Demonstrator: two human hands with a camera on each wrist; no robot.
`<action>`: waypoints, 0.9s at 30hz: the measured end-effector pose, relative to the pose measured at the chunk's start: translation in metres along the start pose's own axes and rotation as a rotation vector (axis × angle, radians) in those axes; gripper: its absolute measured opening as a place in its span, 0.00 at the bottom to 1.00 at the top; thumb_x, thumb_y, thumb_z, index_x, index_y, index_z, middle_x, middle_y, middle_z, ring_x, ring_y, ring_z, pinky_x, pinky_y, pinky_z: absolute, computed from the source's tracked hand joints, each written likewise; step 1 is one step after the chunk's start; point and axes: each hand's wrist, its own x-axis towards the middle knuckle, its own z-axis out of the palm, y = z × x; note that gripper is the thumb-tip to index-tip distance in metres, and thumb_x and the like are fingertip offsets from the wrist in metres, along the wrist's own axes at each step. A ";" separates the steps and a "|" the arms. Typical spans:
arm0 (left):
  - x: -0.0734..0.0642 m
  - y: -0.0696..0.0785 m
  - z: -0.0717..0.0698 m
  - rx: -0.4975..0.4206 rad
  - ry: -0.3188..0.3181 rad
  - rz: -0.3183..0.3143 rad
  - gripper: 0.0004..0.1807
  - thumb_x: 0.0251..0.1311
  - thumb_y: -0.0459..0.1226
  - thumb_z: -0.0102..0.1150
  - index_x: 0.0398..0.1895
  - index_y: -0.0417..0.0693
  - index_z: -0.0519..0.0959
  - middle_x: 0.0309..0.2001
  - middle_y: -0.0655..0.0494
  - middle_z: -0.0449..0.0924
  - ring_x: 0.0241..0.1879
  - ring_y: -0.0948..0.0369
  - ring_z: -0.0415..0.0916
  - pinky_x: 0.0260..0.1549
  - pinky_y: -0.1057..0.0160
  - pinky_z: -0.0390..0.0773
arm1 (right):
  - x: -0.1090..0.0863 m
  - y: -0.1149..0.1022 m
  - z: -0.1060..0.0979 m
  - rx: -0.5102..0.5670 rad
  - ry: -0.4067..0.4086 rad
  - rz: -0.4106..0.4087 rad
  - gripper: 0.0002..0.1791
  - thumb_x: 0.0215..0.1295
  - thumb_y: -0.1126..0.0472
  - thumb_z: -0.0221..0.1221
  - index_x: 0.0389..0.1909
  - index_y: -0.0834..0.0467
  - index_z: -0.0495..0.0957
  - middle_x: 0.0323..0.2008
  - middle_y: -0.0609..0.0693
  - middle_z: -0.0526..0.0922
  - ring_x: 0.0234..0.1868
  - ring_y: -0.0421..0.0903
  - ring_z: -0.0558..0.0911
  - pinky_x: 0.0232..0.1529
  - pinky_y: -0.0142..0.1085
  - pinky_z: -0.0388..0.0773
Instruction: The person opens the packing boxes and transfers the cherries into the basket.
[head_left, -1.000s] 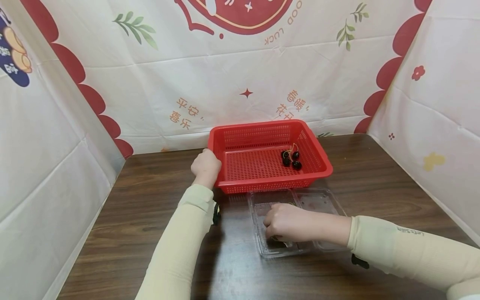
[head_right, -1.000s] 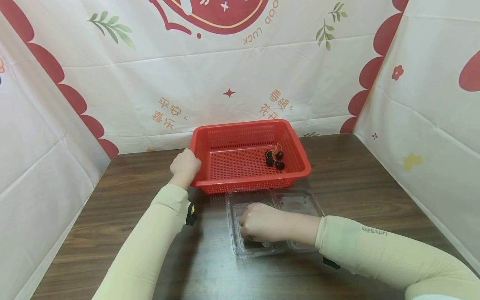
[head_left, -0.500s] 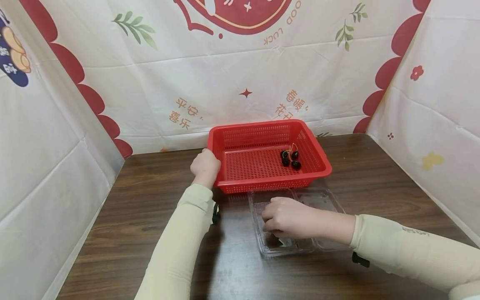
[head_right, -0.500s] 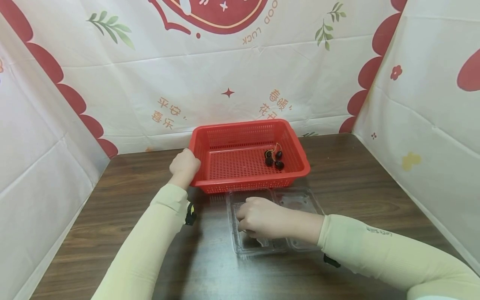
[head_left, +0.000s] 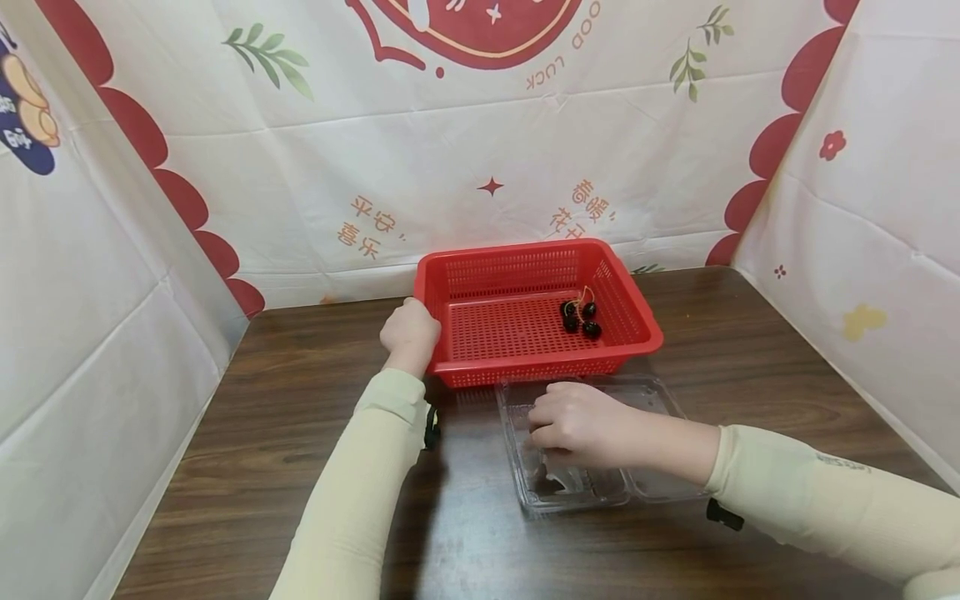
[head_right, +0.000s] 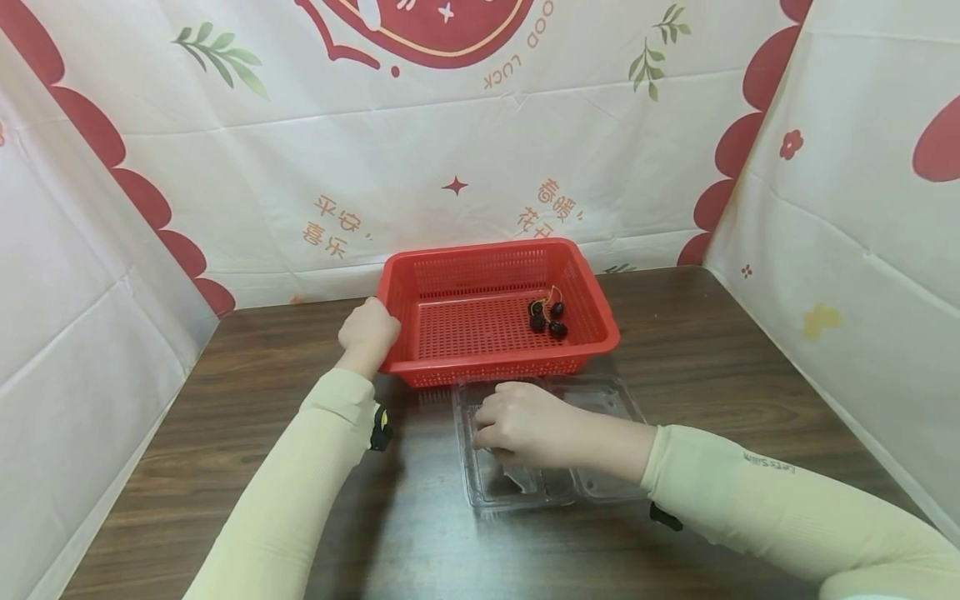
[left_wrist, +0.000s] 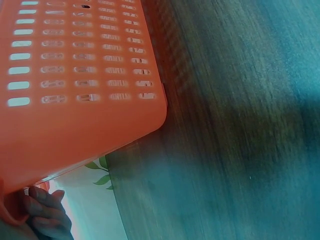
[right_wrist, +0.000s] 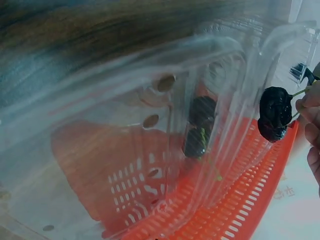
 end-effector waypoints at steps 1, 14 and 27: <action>0.000 0.000 0.000 0.001 0.000 0.000 0.17 0.63 0.41 0.54 0.48 0.39 0.72 0.37 0.44 0.80 0.33 0.51 0.78 0.31 0.51 0.80 | 0.000 0.001 -0.001 -0.002 0.007 0.000 0.11 0.38 0.66 0.70 0.26 0.51 0.84 0.24 0.40 0.75 0.24 0.39 0.72 0.27 0.31 0.63; -0.002 0.000 -0.001 -0.005 0.019 0.007 0.16 0.63 0.41 0.53 0.48 0.39 0.73 0.37 0.44 0.80 0.34 0.51 0.79 0.31 0.51 0.79 | 0.003 0.014 -0.024 -0.014 0.072 0.060 0.13 0.41 0.67 0.75 0.30 0.54 0.85 0.25 0.43 0.78 0.26 0.41 0.74 0.30 0.34 0.72; -0.003 0.001 -0.002 -0.009 0.012 0.006 0.16 0.62 0.41 0.55 0.47 0.39 0.72 0.36 0.45 0.80 0.33 0.52 0.78 0.31 0.51 0.79 | -0.002 0.044 -0.051 -0.069 0.179 0.119 0.03 0.62 0.62 0.65 0.33 0.58 0.85 0.29 0.47 0.81 0.29 0.44 0.78 0.28 0.37 0.74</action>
